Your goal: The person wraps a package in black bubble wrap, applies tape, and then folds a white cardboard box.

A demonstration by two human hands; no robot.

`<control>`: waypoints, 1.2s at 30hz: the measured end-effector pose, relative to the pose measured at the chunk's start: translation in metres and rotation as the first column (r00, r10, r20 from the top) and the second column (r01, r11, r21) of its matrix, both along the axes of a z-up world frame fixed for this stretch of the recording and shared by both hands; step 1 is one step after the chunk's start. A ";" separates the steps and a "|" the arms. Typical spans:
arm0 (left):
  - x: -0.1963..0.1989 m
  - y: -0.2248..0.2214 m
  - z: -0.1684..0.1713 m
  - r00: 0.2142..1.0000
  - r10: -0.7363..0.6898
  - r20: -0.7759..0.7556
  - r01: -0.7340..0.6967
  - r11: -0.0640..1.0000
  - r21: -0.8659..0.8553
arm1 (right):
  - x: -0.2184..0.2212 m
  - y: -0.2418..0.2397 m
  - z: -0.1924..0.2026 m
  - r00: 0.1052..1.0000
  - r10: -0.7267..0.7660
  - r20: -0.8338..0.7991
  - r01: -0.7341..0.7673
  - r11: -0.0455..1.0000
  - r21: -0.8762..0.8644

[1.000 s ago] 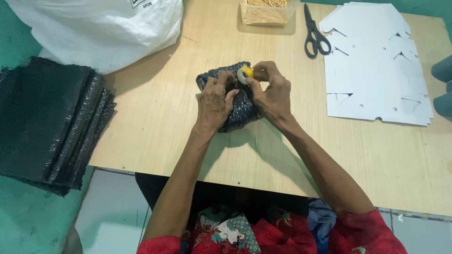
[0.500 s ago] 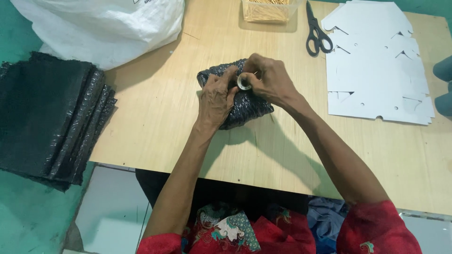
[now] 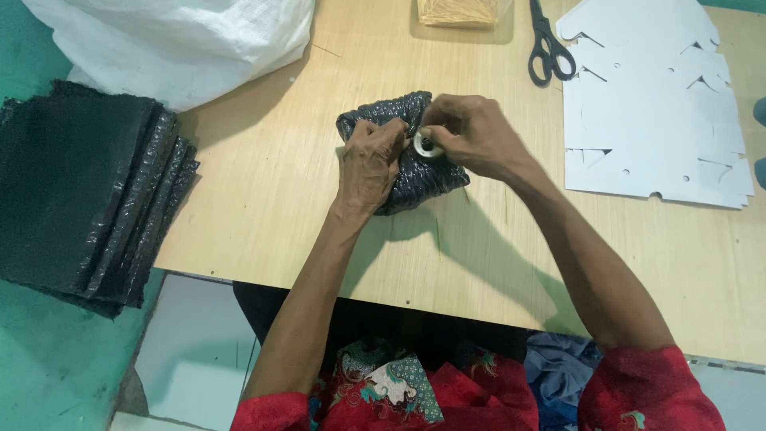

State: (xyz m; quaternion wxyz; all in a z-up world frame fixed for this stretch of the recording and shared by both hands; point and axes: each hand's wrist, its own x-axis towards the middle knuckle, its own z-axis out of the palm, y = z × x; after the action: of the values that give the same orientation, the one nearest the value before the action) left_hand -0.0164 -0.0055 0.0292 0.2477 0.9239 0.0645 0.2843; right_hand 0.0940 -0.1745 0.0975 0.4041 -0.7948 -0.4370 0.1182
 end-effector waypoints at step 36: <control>0.006 -0.006 -0.012 0.996 0.011 0.086 -0.003 0.996 -0.091 | 0.009 0.036 0.004 0.987 -0.105 0.122 0.092 0.990 0.108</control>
State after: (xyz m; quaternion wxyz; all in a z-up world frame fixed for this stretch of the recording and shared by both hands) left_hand -0.0104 -0.0111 0.0168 0.2908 0.8983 0.0697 0.3219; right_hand 0.1026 -0.1388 0.1015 0.4208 -0.7996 -0.4277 0.0244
